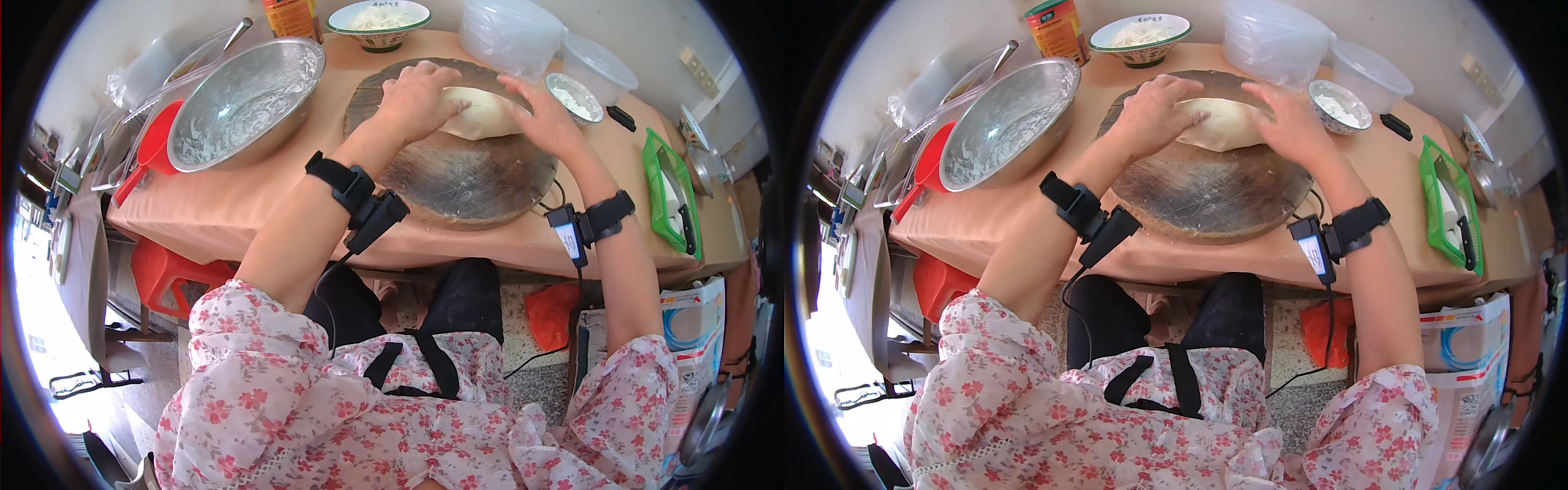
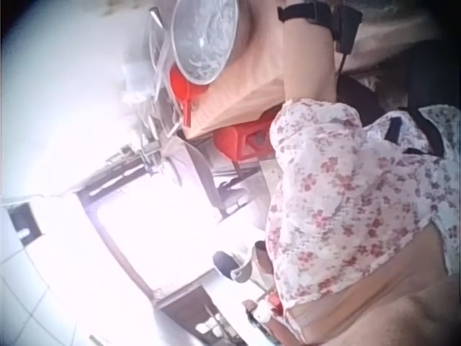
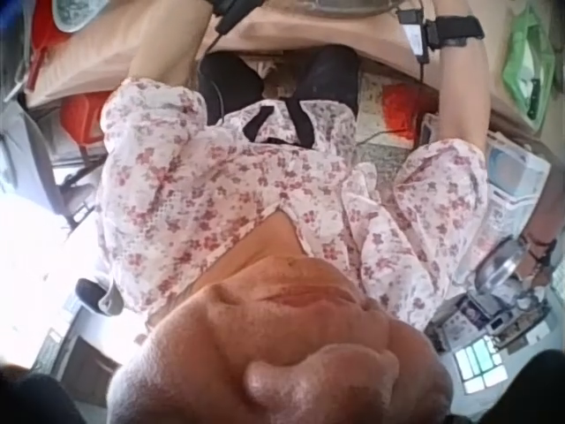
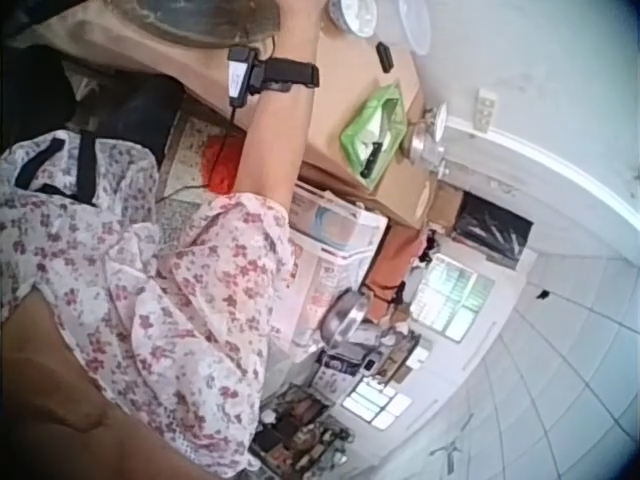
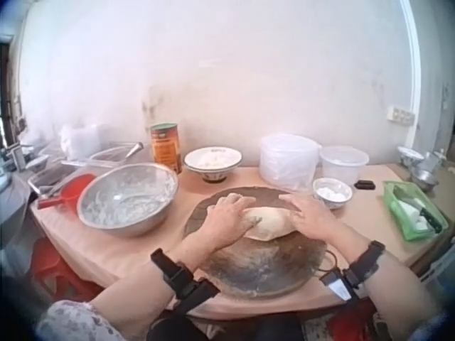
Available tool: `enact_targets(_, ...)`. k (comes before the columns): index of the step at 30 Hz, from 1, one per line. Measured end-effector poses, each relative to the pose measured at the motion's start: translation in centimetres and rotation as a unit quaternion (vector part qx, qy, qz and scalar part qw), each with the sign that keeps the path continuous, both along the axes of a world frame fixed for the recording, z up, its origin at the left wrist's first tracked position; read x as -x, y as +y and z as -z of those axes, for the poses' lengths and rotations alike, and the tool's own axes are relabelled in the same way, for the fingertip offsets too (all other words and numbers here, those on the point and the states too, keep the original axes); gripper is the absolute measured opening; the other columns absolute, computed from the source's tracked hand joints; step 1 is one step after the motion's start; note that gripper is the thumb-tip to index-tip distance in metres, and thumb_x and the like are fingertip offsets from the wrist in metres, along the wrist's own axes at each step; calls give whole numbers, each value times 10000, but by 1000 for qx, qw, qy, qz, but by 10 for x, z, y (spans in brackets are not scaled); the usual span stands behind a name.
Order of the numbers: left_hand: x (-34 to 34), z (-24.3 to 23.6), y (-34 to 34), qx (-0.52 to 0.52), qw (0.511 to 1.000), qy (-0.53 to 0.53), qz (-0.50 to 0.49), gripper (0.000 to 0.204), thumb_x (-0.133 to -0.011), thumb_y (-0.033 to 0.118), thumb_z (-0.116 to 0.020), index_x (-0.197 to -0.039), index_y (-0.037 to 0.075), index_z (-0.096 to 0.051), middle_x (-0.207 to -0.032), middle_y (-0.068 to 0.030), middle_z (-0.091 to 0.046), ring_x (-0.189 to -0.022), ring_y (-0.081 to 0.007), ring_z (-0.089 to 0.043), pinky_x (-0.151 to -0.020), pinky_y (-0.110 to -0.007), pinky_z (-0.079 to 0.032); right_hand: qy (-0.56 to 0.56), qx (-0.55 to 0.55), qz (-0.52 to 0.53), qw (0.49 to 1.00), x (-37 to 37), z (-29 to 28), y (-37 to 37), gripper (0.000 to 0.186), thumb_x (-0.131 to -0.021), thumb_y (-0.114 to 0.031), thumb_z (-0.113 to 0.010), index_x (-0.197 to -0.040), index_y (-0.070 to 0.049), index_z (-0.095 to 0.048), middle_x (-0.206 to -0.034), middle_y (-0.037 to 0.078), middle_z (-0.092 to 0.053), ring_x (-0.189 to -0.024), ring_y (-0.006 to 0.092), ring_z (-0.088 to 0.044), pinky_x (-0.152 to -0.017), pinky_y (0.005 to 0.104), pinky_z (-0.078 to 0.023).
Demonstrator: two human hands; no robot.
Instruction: The recorder is kneading a large piece of white dough on a wooden cutting board.
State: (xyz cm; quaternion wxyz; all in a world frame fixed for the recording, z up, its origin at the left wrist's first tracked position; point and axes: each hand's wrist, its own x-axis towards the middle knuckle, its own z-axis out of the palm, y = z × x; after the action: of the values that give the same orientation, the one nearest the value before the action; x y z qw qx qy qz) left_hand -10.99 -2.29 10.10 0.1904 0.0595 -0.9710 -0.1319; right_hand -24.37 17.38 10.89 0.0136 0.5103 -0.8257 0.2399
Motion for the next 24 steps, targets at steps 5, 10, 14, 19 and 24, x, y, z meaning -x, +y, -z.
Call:
enact_targets(5, 22, 11, 9, -122, 987, -61, -79, 544, -941, 543, -465, -1364, 204, -502, -1314, -172, -525, -1250, -388, -457, -1017, -518, -374, 46, 13, 80, 996, 28, 14, -26, 536, -970, -464, -398, -1323, -84, -534, -1335, 209, -533, -1248, 353, -491, -1054, 423, -360)
enact_targets(10, -1, 13, 11, -109, 992, -66, -26, 531, -963, 526, -422, -1389, 211, -467, -1324, -191, -512, -1236, -408, -456, -1029, -505, -374, -78, 61, 43, 994, 2, 39, -22, 565, -970, -502, -367, -1327, -98, -536, -1338, 192, -534, -1251, 349, -481, -1052, 437, -354)
enact_targets(14, -23, 37, 16, -43, 997, 49, 33, 506, -951, 467, -493, -1388, 215, -460, -1374, -191, -453, -1250, -424, -419, -1043, -502, -364, 19, 91, 43, 995, -33, 50, 7, 538, -964, -470, -426, -1371, -123, -488, -1344, 156, -524, -1238, 374, -467, -1038, 466, -361)
enact_targets(19, -76, 42, 31, -11, 981, 149, 122, 559, -831, 321, -693, -1341, 181, -510, -1343, -168, -441, -1227, -401, -425, -1036, -490, -361, 146, 117, 39, 982, -88, 56, 41, 543, -923, -396, -537, -1397, -141, -465, -1375, 199, -457, -1235, 408, -439, -1009, 504, -363)
enact_targets(24, -110, 46, 48, 48, 979, 161, 112, 662, -786, 338, -721, -1374, 158, -476, -1322, -140, -453, -1230, -376, -429, -1014, -488, -370, 200, 96, 24, 975, -129, 62, 69, 634, -879, -426, -589, -1422, -132, -441, -1441, 198, -381, -1274, 436, -384, -1025, 532, -314)
